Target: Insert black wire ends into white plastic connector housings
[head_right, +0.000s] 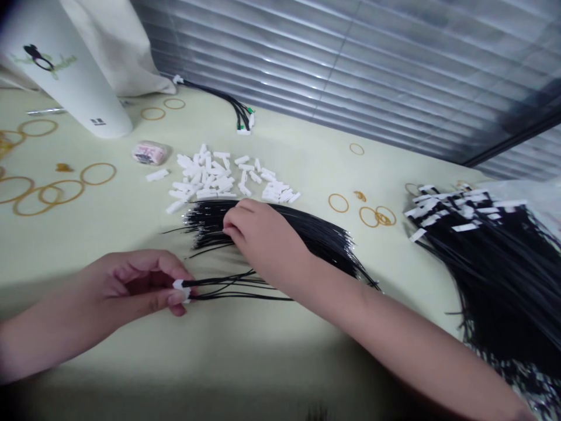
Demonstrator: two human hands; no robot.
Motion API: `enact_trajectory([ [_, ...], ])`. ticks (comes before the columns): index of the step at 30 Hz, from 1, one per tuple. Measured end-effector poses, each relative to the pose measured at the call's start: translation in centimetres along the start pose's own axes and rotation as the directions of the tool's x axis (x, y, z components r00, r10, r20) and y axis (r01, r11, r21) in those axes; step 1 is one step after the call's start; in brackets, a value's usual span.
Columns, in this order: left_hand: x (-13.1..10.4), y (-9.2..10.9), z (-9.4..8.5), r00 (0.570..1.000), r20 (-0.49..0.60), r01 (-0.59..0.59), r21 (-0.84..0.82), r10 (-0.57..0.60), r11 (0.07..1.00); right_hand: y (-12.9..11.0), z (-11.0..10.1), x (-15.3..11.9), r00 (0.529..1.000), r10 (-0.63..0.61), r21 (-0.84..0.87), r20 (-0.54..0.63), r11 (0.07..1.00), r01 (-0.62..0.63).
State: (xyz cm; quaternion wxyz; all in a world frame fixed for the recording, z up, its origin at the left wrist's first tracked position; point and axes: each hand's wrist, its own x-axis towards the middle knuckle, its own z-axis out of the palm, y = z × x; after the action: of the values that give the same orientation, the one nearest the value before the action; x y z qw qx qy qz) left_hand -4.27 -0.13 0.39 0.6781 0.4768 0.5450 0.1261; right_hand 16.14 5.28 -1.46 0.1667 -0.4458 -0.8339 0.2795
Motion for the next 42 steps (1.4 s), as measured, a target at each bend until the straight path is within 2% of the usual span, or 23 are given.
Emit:
enact_trajectory([
  [3, 0.1, 0.3, -0.1, 1.0, -0.012, 0.011, -0.093, -0.012, 0.996, -0.6, -1.0, -0.5, 0.997, 0.074, 0.015, -0.03, 0.997, -0.074],
  [6, 0.1, 0.5, -0.2, 0.999, -0.035, 0.02, -0.214, -0.028, 0.977, -2.2, -2.5, -1.4, 0.992, 0.12, 0.061, -0.028, 0.991, -0.118],
  [9, 0.1, 0.5, -0.3, 0.999, -0.041, 0.007, -0.292, -0.02, 0.956, -4.2, -3.3, -2.7, 0.989, 0.134, 0.053, 0.066, 0.989, -0.137],
  [12, 0.1, 0.4, -0.3, 0.998, -0.054, 0.001, -0.319, -0.019, 0.948, -5.0, -2.8, -3.7, 0.983, 0.072, 0.002, 0.167, 0.997, -0.074],
  [15, 0.0, 0.3, -0.3, 0.998, -0.049, 0.007, -0.327, -0.025, 0.945, -4.7, -1.6, -3.9, 0.984, -0.032, -0.029, 0.174, 0.999, 0.038],
  [18, 0.0, 0.4, -0.3, 0.999, -0.042, 0.013, -0.331, -0.028, 0.944, -4.3, -1.1, -3.8, 0.985, -0.061, -0.045, 0.161, 0.997, 0.069],
  [21, 0.1, 0.5, -0.3, 0.999, -0.045, 0.012, -0.331, -0.028, 0.944, -4.2, -1.1, -3.5, 0.988, -0.043, -0.016, 0.147, 0.999, 0.046],
  [25, 0.1, 0.5, -0.4, 0.998, -0.046, 0.017, -0.331, -0.034, 0.943, -4.3, -1.2, -3.3, 0.979, 0.055, 0.008, 0.195, 0.998, -0.058],
  [29, 0.1, 0.6, -0.3, 0.998, -0.045, 0.022, -0.347, -0.04, 0.938, -4.3, -1.2, -3.2, 0.98, 0.03, 0.021, 0.196, 0.999, -0.035],
  [33, 0.2, 0.5, -0.2, 0.998, -0.047, 0.029, -0.344, -0.048, 0.938, -4.5, -1.3, -3.1, 0.963, 0.12, 0.006, 0.243, 0.992, -0.125],
  [38, 0.2, 0.5, -0.2, 0.997, -0.051, 0.031, -0.36, -0.053, 0.932, -4.6, -1.2, -3.1, 0.972, 0.105, 0.016, 0.211, 0.994, -0.111],
  [42, 0.1, 0.5, -0.3, 0.996, -0.061, 0.032, -0.367, -0.059, 0.93, -4.8, -1.1, -3.1, 0.962, 0.132, 0.011, 0.238, 0.99, -0.139],
])
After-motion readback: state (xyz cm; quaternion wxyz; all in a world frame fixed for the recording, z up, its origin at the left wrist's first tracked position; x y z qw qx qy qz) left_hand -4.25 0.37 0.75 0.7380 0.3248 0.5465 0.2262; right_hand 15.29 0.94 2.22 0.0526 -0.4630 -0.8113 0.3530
